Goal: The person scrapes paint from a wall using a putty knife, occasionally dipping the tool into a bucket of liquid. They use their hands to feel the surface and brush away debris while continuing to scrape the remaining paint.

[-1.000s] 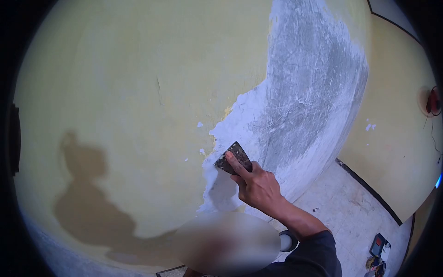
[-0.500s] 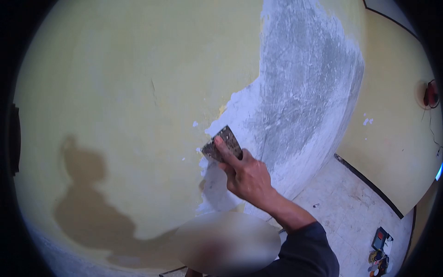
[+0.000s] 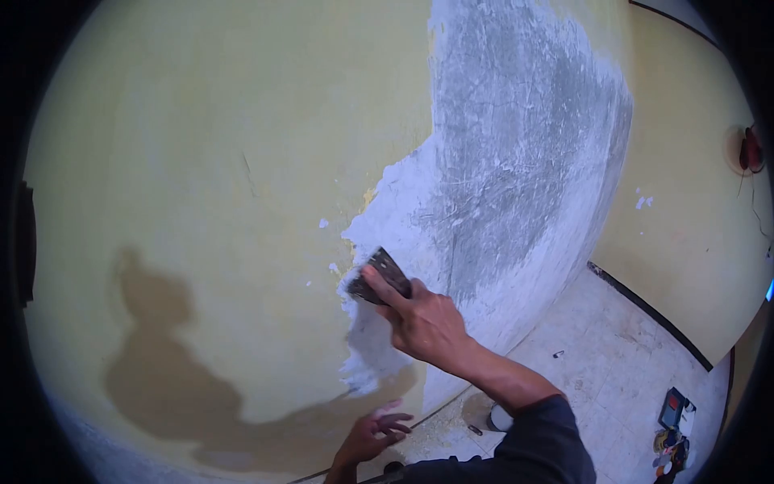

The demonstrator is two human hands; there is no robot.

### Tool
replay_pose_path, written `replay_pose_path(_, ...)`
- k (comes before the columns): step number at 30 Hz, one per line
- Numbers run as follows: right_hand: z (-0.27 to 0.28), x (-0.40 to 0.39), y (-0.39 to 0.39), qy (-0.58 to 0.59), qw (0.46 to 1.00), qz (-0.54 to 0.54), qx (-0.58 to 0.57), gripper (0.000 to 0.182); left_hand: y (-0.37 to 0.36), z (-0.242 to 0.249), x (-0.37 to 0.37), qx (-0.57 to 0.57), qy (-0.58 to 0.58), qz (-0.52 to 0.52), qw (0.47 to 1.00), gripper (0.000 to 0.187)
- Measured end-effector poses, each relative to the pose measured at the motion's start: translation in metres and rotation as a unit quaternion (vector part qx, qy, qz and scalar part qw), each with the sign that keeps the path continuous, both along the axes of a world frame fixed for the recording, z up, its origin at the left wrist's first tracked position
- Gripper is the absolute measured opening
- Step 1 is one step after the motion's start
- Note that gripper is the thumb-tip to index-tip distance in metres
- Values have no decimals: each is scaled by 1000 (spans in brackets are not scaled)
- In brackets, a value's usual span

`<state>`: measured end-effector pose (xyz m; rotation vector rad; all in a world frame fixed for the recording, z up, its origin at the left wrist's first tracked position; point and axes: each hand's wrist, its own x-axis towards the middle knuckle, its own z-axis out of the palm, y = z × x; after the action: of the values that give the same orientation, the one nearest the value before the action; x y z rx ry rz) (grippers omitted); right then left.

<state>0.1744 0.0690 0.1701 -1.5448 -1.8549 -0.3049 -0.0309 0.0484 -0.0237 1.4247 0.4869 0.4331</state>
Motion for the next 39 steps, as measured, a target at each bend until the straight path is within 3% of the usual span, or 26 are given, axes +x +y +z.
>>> replay_pose_path(2,9,-9,14,16,999,24,22,66,0,3,3,209,-17,159,965,35)
replay_pose_path(4,17,-15,24,85,989,93,82,64,15,17,4,433,-57,301,848,30)
replay_pose_path(5,17,-12,19,97,986,114,69,65,22,54,3,549,-54,341,762,26)
replay_pose_path(7,-7,3,5,139,973,145,110,68,32,100,-2,641,-31,396,657,29)
replay_pose_path(8,-25,13,-6,176,959,163,150,70,37,126,1,688,1,401,605,33)
replay_pose_path(10,-72,34,-40,384,910,158,-17,76,57,156,12,762,111,412,486,59)
replay_pose_path(11,-102,49,-50,441,885,146,-36,78,66,176,25,779,157,425,433,73)
replay_pose_path(12,-130,64,-63,494,857,133,-60,80,76,189,38,766,192,450,416,84)
replay_pose_path(13,-148,79,-80,483,866,92,-90,79,84,203,52,743,240,449,435,90)
replay_pose_path(14,-163,92,-93,469,874,53,-118,79,97,206,66,782,241,449,359,95)
replay_pose_path(16,-189,109,-114,525,841,36,-127,79,109,208,88,833,281,325,349,94)
replay_pose_path(18,-194,124,-131,552,817,27,-164,78,110,219,105,889,264,250,279,96)
replay_pose_path(19,-196,131,-137,580,791,6,-195,78,111,228,106,885,274,257,274,96)
replay_pose_path(21,-209,147,-146,543,819,42,-179,77,107,249,107,799,231,429,352,95)
replay_pose_path(22,-214,153,-147,512,842,68,-156,77,108,260,101,768,244,504,312,96)
replay_pose_path(24,-224,156,-152,516,835,79,-175,77,102,250,99,761,247,477,364,93)
replay_pose_path(25,-227,158,-154,517,832,78,-187,77,95,241,95,757,256,482,359,93)
replay_pose_path(27,-216,157,-160,541,802,52,-247,80,72,213,80,796,338,283,415,86)
replay_pose_path(29,-232,157,-157,540,804,89,-235,81,58,176,56,794,211,199,534,73)
replay_pose_path(33,-219,140,-149,446,847,122,-263,71,16,147,31,806,266,188,493,60)
replay_pose_path(35,-218,131,-138,411,865,143,-248,68,6,142,22,763,293,268,510,56)
replay_pose_path(37,-199,122,-125,338,900,151,-230,65,7,159,13,790,285,256,478,56)
replay_pose_path(39,-165,109,-117,263,936,129,-196,65,20,207,5,783,285,328,445,62)
